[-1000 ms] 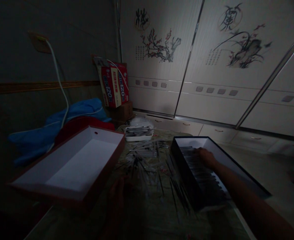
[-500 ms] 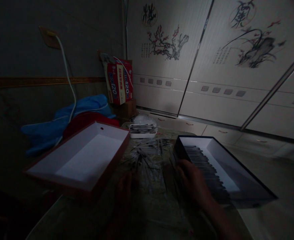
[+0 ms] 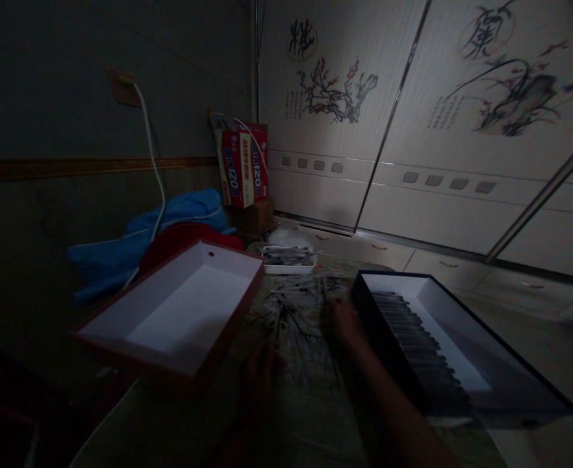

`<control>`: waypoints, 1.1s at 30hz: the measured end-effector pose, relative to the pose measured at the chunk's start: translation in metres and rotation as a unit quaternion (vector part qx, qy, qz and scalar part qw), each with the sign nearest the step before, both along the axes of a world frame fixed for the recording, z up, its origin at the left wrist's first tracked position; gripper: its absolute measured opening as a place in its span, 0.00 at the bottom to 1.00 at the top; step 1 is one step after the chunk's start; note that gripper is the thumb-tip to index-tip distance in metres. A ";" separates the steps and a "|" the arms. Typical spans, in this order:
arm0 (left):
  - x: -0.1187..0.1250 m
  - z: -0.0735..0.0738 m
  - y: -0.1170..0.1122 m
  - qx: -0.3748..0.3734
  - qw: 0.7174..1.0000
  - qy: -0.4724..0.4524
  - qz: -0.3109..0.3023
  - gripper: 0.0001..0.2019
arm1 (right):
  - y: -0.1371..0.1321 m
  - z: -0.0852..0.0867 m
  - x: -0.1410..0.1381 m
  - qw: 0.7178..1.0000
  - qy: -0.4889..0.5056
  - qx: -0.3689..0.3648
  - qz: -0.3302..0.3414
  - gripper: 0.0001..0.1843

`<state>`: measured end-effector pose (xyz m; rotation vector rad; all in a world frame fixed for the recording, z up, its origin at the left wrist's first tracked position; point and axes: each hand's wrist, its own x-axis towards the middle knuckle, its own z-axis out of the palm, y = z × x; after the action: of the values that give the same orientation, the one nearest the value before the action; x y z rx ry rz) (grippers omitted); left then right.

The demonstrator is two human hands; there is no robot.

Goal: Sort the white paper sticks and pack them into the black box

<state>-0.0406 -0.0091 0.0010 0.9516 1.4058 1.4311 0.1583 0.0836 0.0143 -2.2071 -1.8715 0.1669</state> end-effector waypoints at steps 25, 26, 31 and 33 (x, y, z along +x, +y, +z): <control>0.009 -0.014 -0.004 0.039 0.996 0.066 -0.035 0.13 | -0.081 0.006 -0.013 0.981 0.157 0.100 0.045 0.11; 0.010 -0.014 -0.005 0.065 0.993 0.089 -0.039 0.12 | -0.092 0.006 -0.016 0.970 0.191 0.135 0.066 0.11; 0.013 -0.014 -0.012 0.151 0.965 0.206 -0.062 0.16 | -0.128 0.010 -0.030 0.920 0.298 0.210 0.145 0.10; 0.014 -0.015 -0.012 0.150 0.962 0.211 -0.084 0.11 | -0.132 0.015 -0.035 0.904 0.332 0.199 0.181 0.10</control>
<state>-0.0265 -0.0211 -0.0143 1.6079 1.3824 1.3881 0.1237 -0.0486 0.0295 -1.2891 -1.6903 0.4837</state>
